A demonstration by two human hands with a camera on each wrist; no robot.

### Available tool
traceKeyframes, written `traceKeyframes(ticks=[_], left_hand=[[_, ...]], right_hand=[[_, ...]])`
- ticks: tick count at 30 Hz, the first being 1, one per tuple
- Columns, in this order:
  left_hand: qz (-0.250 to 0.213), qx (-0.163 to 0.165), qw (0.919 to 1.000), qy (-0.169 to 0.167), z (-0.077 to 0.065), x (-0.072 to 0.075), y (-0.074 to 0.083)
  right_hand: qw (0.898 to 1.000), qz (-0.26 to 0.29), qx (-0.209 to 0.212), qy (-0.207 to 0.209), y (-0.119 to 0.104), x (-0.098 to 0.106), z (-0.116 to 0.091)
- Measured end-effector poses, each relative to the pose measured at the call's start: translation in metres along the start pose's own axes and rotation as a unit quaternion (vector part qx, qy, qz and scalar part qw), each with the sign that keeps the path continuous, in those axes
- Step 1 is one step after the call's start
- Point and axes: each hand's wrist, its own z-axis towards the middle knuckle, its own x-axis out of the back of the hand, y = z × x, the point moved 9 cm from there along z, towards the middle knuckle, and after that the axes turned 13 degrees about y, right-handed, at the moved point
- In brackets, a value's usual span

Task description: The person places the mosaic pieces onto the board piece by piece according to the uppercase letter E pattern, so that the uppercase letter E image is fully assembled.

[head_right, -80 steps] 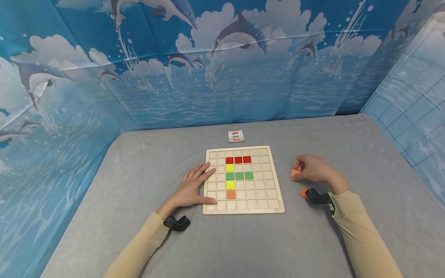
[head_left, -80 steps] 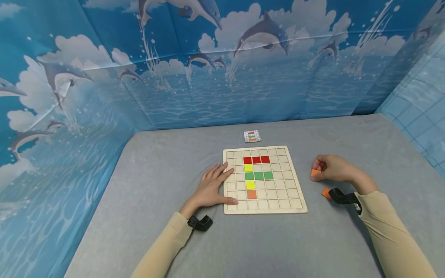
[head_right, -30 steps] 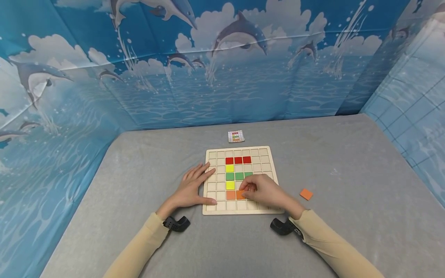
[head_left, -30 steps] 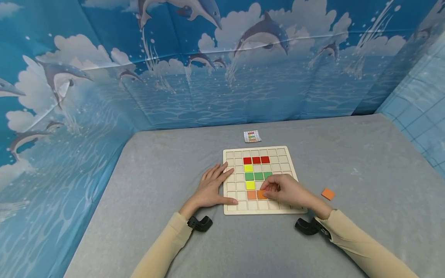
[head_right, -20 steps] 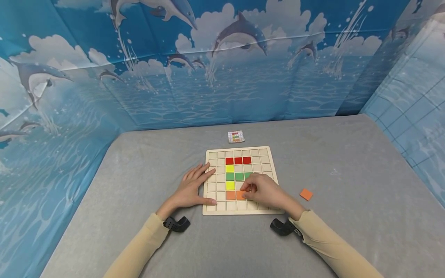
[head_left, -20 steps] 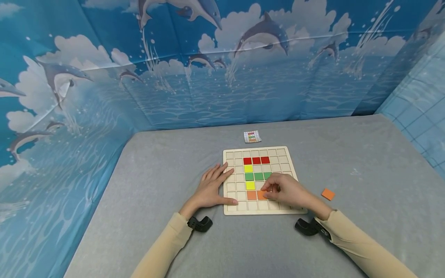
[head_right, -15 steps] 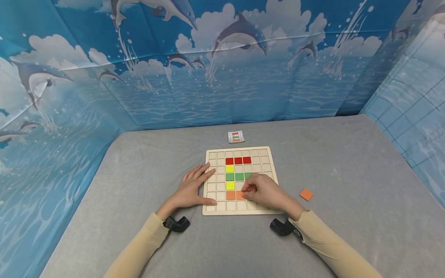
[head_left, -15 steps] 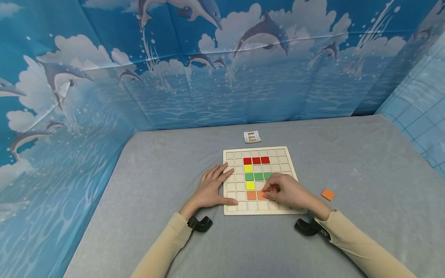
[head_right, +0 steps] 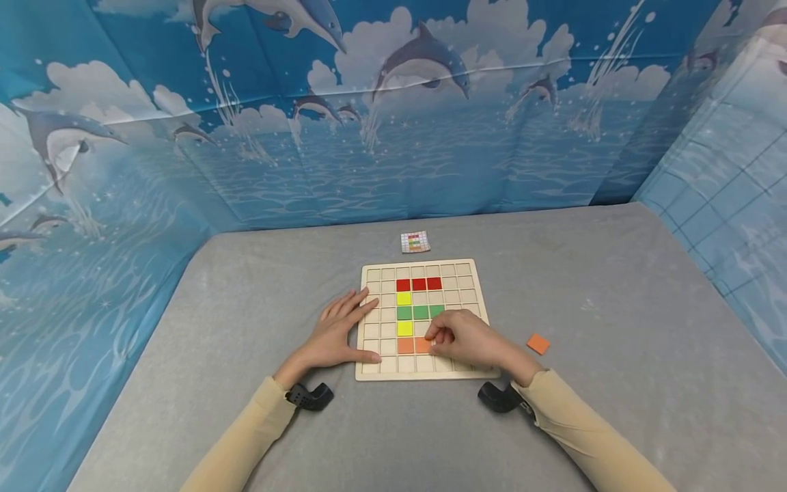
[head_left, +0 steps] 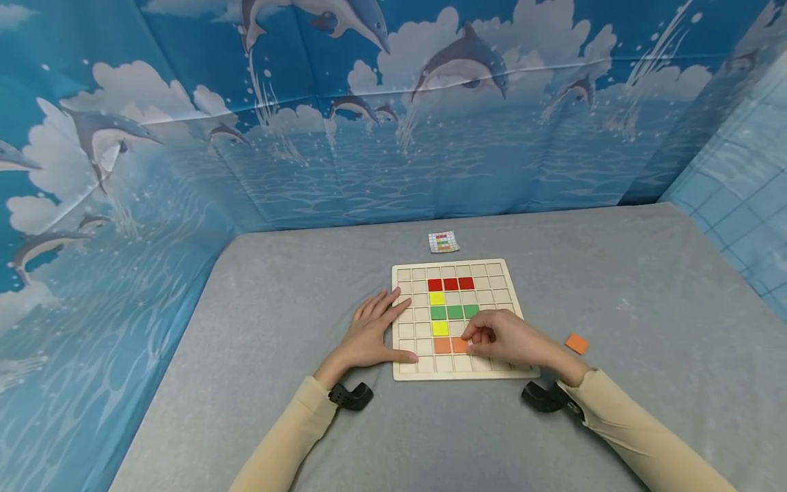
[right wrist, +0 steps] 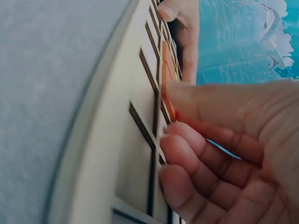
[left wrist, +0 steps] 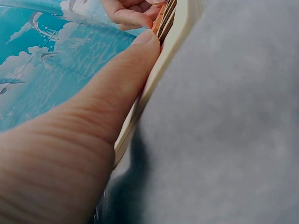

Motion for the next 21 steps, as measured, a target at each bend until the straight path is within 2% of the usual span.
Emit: traceKeyframes(ticks=[7,12,15,18,21], left_hand=[[0.004,-0.002,1.0000,-0.002,0.001,-0.001,0.000],[0.006,-0.003,1.0000,0.000,0.001,-0.002,-0.001],[0.009,0.000,1.0000,-0.003,0.001,-0.003,-0.002],[0.009,0.004,0.9999,-0.005,0.001,-0.003,-0.003],[0.008,0.006,0.9999,-0.006,0.001,-0.003,-0.003]], right_hand=[[0.998,0.038,-0.005,-0.048,0.002,0.005,-0.003],[0.999,0.036,-0.016,-0.032,0.013,0.028,-0.004],[0.998,0.022,-0.046,-0.035,0.023,0.047,-0.008],[0.992,0.013,-0.103,-0.069,0.039,0.063,-0.018],[0.984,-0.011,-0.143,-0.101,0.057,0.076,-0.028]])
